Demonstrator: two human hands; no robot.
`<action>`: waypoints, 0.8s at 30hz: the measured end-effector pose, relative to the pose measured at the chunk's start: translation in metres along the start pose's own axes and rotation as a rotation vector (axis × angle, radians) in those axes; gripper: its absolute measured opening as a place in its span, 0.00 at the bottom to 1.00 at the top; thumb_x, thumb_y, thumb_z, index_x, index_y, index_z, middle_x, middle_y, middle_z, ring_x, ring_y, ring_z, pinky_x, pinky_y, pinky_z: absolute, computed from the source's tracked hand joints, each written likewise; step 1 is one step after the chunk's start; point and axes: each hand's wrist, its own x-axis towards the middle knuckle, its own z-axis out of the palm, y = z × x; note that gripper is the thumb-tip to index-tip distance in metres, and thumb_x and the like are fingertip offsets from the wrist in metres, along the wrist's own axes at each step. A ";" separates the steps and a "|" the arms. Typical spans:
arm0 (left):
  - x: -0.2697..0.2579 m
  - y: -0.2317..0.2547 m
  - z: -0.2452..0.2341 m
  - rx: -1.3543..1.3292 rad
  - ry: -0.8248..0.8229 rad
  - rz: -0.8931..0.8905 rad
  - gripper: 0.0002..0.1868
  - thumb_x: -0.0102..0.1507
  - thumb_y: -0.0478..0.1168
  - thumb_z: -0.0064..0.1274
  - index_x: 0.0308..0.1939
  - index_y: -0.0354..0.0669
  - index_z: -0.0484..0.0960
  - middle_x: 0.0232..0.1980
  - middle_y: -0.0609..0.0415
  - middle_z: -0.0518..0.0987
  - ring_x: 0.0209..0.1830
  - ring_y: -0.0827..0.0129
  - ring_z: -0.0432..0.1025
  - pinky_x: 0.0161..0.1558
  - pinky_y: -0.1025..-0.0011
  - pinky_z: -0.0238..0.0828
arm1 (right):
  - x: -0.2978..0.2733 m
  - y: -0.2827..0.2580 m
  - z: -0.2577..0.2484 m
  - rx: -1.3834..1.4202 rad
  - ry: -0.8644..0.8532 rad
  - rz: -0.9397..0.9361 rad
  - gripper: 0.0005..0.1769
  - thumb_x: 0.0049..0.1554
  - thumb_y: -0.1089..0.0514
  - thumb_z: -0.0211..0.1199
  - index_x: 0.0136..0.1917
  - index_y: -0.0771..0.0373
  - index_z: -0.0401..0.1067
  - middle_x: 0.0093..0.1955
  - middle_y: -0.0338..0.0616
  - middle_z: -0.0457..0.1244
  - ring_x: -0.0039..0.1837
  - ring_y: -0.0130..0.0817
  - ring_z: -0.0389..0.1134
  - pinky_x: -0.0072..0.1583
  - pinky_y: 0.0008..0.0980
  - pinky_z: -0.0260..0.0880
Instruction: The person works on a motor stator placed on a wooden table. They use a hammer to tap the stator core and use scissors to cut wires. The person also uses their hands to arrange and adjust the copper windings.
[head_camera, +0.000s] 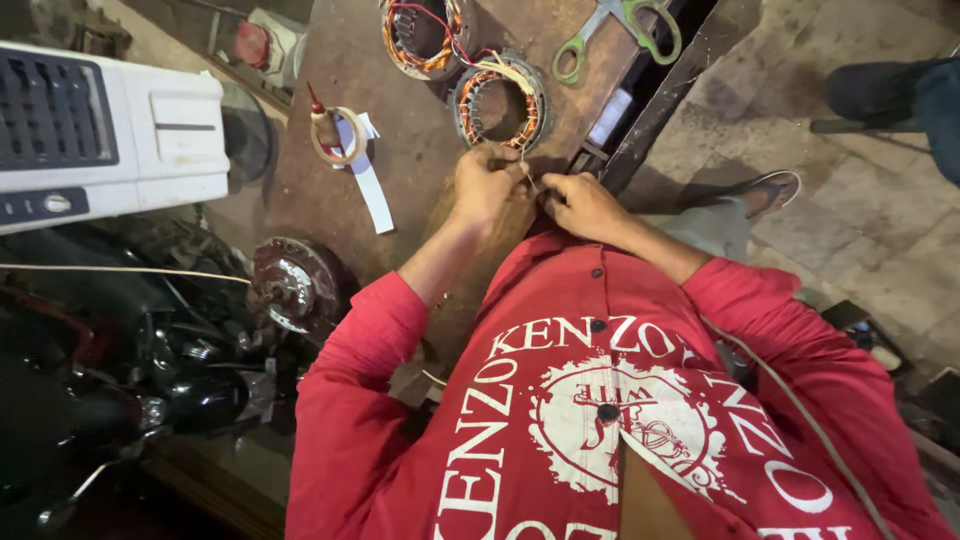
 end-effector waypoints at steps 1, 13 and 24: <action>0.004 -0.004 -0.003 -0.034 -0.048 -0.039 0.07 0.61 0.30 0.59 0.43 0.35 0.82 0.35 0.53 0.82 0.25 0.75 0.74 0.29 0.74 0.74 | 0.000 -0.003 -0.002 0.009 0.011 -0.021 0.13 0.55 0.63 0.60 0.53 0.69 0.73 0.37 0.64 0.64 0.41 0.58 0.70 0.43 0.49 0.68; -0.018 0.022 -0.025 0.980 -0.184 0.928 0.19 0.56 0.34 0.60 0.52 0.37 0.83 0.44 0.45 0.77 0.45 0.49 0.74 0.47 0.57 0.72 | -0.001 -0.027 -0.021 0.058 0.007 0.050 0.15 0.56 0.60 0.58 0.55 0.67 0.75 0.36 0.62 0.67 0.37 0.51 0.72 0.42 0.44 0.69; -0.040 0.042 -0.010 0.969 0.060 1.098 0.09 0.55 0.41 0.63 0.33 0.44 0.78 0.38 0.51 0.73 0.41 0.55 0.69 0.43 0.57 0.61 | 0.004 -0.043 -0.036 -0.021 0.025 -0.039 0.15 0.58 0.59 0.56 0.55 0.68 0.76 0.40 0.60 0.69 0.43 0.51 0.74 0.47 0.44 0.72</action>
